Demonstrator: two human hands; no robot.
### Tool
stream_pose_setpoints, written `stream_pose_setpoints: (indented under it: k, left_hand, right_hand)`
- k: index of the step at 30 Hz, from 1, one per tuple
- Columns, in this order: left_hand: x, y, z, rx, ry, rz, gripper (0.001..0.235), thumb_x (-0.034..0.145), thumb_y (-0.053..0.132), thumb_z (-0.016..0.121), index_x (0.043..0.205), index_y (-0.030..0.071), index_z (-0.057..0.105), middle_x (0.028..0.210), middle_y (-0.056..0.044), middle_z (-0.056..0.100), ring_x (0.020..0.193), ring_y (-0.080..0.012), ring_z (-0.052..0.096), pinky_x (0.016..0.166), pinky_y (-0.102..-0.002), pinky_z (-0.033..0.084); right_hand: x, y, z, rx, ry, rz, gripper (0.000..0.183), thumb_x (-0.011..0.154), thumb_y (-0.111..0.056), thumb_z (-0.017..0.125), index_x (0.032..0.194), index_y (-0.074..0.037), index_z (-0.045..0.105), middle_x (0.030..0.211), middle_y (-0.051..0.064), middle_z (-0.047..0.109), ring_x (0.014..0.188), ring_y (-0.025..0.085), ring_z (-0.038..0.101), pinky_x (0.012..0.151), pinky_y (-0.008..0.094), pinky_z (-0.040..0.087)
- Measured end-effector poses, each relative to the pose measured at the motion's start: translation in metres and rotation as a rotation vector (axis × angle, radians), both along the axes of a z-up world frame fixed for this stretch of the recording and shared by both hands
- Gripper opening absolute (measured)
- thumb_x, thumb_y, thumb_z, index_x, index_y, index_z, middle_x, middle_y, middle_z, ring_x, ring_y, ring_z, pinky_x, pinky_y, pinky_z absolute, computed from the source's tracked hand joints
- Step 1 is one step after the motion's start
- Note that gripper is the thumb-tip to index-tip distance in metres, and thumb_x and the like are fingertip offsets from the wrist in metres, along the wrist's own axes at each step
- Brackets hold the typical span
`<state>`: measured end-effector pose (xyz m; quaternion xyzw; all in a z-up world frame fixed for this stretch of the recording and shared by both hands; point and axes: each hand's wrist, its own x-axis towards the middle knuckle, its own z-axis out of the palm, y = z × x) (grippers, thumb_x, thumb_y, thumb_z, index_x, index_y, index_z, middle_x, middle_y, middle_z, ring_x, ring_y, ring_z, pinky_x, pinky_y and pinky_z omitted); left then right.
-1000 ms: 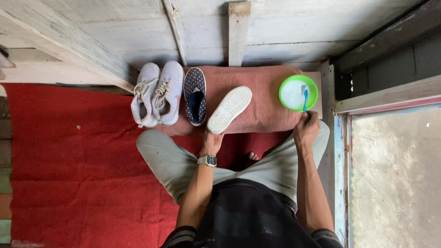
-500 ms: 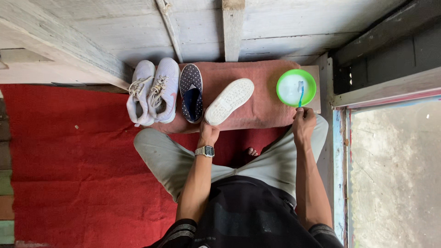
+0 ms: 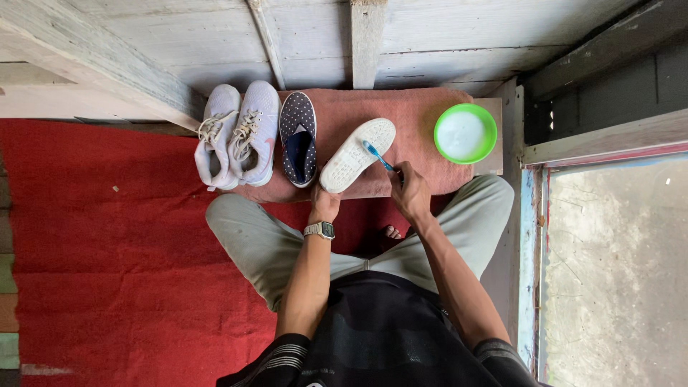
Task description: The person scrubs the sole of a white slip-on shoe with a toothbrush dipped in soapy water from a green bowl. The person repeatedly dips the brush and scrubs the shoe's sole while sitting on a red mat.
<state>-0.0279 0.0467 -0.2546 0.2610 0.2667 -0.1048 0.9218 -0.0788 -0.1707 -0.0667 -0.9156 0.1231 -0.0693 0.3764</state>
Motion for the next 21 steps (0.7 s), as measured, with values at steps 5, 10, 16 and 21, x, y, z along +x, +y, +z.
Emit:
stream_pose_setpoints:
  k: [5,10,16,21]
  left_hand:
    - [-0.001,-0.004,0.021,-0.048,0.136,-0.017,0.042,0.088,-0.008,0.049,0.104,0.024,0.071,0.116,-0.004,0.071,0.114,-0.0398,0.059,0.085,-0.066,0.049]
    - [0.005,0.005,0.015,-0.092,0.194,-0.058,0.033,0.093,0.004,0.052,0.110,0.024,0.072,0.121,-0.010,0.071,0.116,-0.0423,0.061,0.093,-0.071,0.050]
    - [0.006,0.006,0.020,-0.128,0.230,-0.085,0.026,0.097,0.016,0.052,0.113,0.024,0.071,0.125,-0.010,0.071,0.119,-0.0415,0.062,0.100,-0.073,0.047]
    - [0.007,0.002,0.022,-0.072,0.221,-0.062,0.040,0.096,0.001,0.044,0.121,0.021,0.068,0.133,-0.011,0.066,0.128,-0.0472,0.054,0.100,-0.076,0.044]
  right_hand:
    - [0.019,-0.015,-0.019,0.081,0.034,-0.079,0.011,0.097,-0.021,0.065,0.097,-0.010,0.064,0.077,0.012,0.074,0.074,0.034,0.073,0.066,0.047,0.054]
    - [0.016,-0.005,-0.036,0.053,-0.068,0.053,0.004,0.094,-0.012,0.063,0.095,-0.009,0.066,0.070,0.018,0.070,0.071,0.037,0.073,0.062,0.043,0.055]
    - [0.025,-0.017,-0.021,0.078,-0.089,0.003,0.007,0.092,-0.014,0.064,0.095,-0.009,0.068,0.068,0.017,0.068,0.071,0.037,0.072,0.061,0.045,0.054]
    - [0.021,-0.005,-0.028,0.042,0.038,0.089,0.007,0.094,-0.020,0.064,0.097,-0.016,0.069,0.073,0.016,0.071,0.076,0.040,0.072,0.065,0.051,0.054]
